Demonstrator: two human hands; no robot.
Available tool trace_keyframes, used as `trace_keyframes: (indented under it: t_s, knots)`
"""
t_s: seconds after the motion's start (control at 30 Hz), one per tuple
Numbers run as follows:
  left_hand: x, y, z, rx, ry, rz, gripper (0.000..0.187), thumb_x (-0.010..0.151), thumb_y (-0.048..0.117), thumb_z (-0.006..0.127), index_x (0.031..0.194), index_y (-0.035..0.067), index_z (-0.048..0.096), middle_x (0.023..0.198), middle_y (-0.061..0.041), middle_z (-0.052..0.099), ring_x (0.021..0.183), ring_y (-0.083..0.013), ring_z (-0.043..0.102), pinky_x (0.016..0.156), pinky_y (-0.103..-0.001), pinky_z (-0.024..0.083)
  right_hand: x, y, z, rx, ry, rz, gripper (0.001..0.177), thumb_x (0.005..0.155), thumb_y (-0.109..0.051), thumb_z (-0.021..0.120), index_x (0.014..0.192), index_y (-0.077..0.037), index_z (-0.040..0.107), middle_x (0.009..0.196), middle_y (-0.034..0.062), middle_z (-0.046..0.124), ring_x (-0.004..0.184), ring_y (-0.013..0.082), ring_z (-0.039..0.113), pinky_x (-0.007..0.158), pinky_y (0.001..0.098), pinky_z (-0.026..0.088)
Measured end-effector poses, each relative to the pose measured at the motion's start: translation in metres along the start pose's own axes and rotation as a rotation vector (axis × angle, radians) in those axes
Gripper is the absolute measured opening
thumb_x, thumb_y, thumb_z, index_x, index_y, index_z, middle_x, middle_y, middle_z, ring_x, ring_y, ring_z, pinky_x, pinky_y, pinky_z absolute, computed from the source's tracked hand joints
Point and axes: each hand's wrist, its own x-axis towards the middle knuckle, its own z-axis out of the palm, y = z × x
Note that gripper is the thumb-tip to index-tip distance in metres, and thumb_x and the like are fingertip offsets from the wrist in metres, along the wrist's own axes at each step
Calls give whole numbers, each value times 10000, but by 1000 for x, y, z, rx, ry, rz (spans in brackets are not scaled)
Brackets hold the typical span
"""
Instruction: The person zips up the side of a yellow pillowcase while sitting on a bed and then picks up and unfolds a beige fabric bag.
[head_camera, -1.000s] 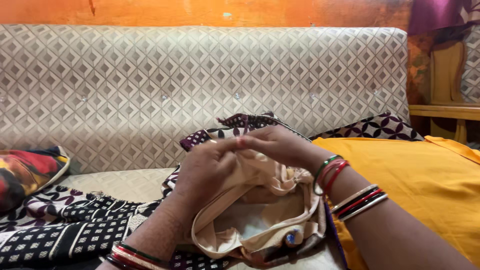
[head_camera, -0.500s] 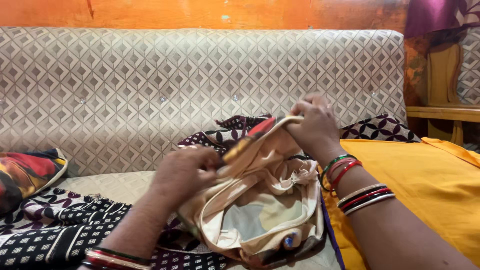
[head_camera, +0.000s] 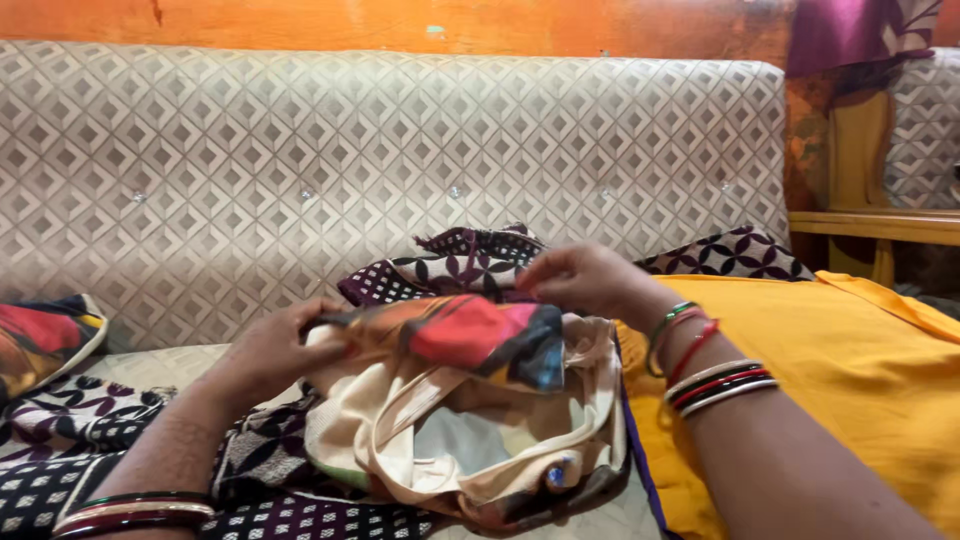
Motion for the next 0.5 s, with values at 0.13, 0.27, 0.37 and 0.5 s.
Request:
trace_keyframes:
  t_s: [0.13, 0.27, 0.37, 0.5]
  knots:
    - [-1, -16, 5, 36, -17, 67, 348, 809, 344, 726, 1127, 219, 791, 927, -37, 817, 861, -168, 755, 802, -350, 564, 4, 5, 11, -77, -55, 181, 366, 919, -279, 728, 1248, -123, 751, 1039, 42, 769, 831, 115, 618, 732, 293, 503]
    - [-7, 0, 5, 38, 33, -128, 263, 935, 317, 635, 1133, 228, 783, 831, -105, 778, 774, -243, 711, 738, -406, 563, 1, 5, 29, -446, -234, -106, 402, 785, -226, 833, 1158, -99, 756, 1064, 51, 795, 902, 108, 689, 823, 291, 550]
    - [-9, 14, 5, 176, 110, -141, 233, 974, 347, 652, 1128, 223, 776, 831, -118, 767, 778, -269, 694, 756, -431, 547, 0, 11, 34, -520, 54, 75, 331, 846, -175, 710, 1173, -156, 759, 966, 100, 806, 819, 190, 732, 798, 335, 594]
    - [-5, 19, 20, 337, 218, 51, 256, 949, 360, 624, 1100, 197, 749, 865, -87, 757, 819, -248, 721, 796, -404, 577, 3, -3, 30, -687, 575, -198, 240, 839, -194, 733, 1069, -160, 793, 958, 127, 766, 886, 296, 707, 815, 411, 561]
